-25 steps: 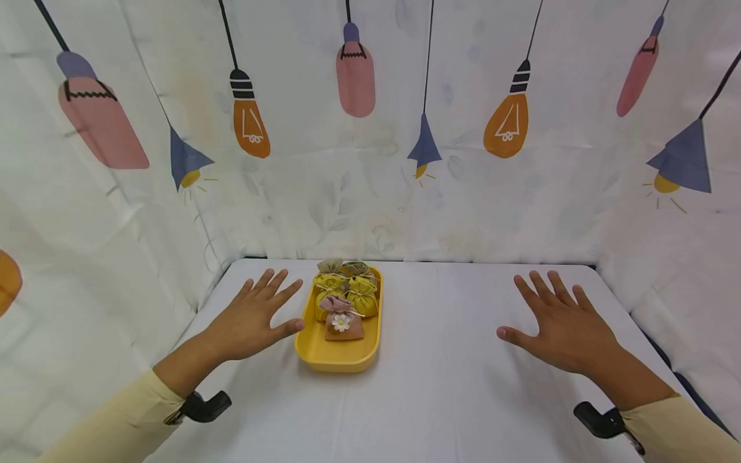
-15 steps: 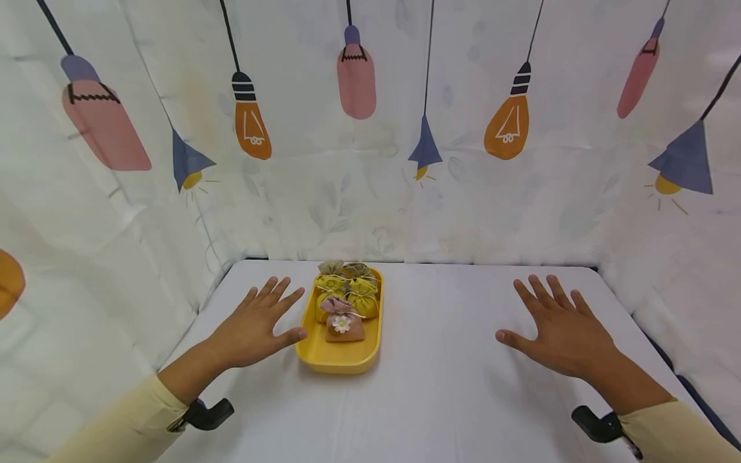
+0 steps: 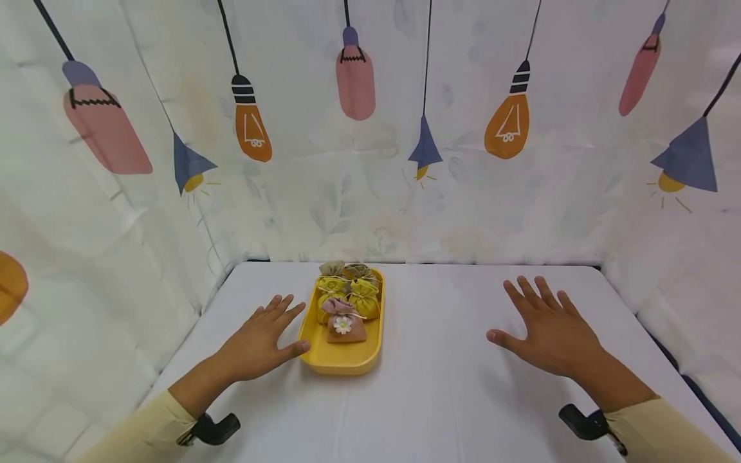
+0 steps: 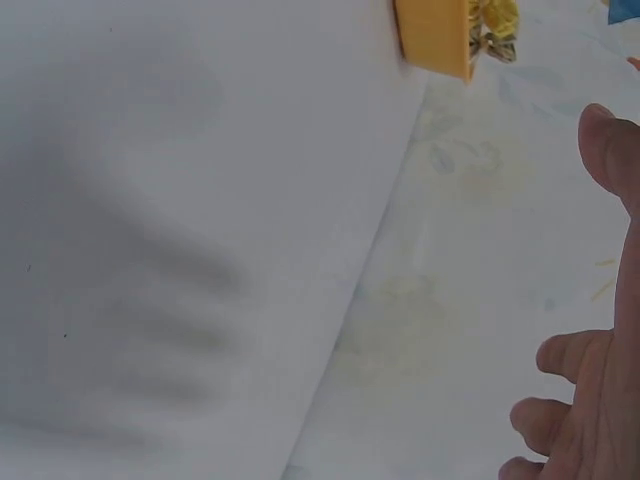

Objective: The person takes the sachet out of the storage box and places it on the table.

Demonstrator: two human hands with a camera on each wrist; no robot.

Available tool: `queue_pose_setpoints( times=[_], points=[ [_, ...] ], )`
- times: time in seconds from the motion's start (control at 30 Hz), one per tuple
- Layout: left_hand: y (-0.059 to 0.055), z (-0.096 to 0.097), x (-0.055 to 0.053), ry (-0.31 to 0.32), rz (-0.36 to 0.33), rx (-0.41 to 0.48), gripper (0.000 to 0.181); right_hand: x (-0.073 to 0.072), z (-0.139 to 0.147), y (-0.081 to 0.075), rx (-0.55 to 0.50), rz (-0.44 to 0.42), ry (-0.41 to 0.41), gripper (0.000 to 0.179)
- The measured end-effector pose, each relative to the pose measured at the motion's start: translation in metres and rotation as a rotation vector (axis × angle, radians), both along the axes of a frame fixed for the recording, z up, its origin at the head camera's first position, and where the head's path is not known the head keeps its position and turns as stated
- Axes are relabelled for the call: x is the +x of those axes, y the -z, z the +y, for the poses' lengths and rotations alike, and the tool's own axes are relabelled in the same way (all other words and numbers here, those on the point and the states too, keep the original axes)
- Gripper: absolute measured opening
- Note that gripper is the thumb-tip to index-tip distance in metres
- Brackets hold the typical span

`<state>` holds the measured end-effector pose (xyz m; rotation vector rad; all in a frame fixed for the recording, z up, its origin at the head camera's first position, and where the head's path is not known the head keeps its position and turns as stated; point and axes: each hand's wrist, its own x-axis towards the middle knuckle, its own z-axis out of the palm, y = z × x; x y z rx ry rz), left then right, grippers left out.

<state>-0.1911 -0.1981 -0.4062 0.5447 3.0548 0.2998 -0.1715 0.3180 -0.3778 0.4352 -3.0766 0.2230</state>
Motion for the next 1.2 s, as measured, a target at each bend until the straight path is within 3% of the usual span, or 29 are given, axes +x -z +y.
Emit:
queue_pose_setpoints(
  times=[0.17, 0.4, 0.7, 0.9, 1.2],
  points=[
    [0.01, 0.001, 0.001, -0.034, -0.028, 0.02, 0.098, -0.002, -0.005, 0.003, -0.009, -0.008, -0.008, 0.106],
    [0.019, 0.003, 0.003, -0.067, -0.07, 0.035, 0.088, -0.005, -0.012, 0.007, -0.024, 0.024, -0.021, 0.106],
    [0.023, 0.003, 0.005, -0.084, -0.113, 0.096, 0.087, -0.011, -0.026, 0.011, -0.076, 0.091, -0.039, 0.1],
    [0.027, 0.003, 0.005, -0.097, -0.106, 0.101, 0.087, -0.014, -0.037, 0.01, -0.102, 0.129, -0.057, 0.094],
    [0.03, 0.004, 0.005, -0.146, -0.156, 0.122, 0.088, -0.019, -0.052, 0.014, -0.173, 0.111, -0.058, 0.085]
  ],
)
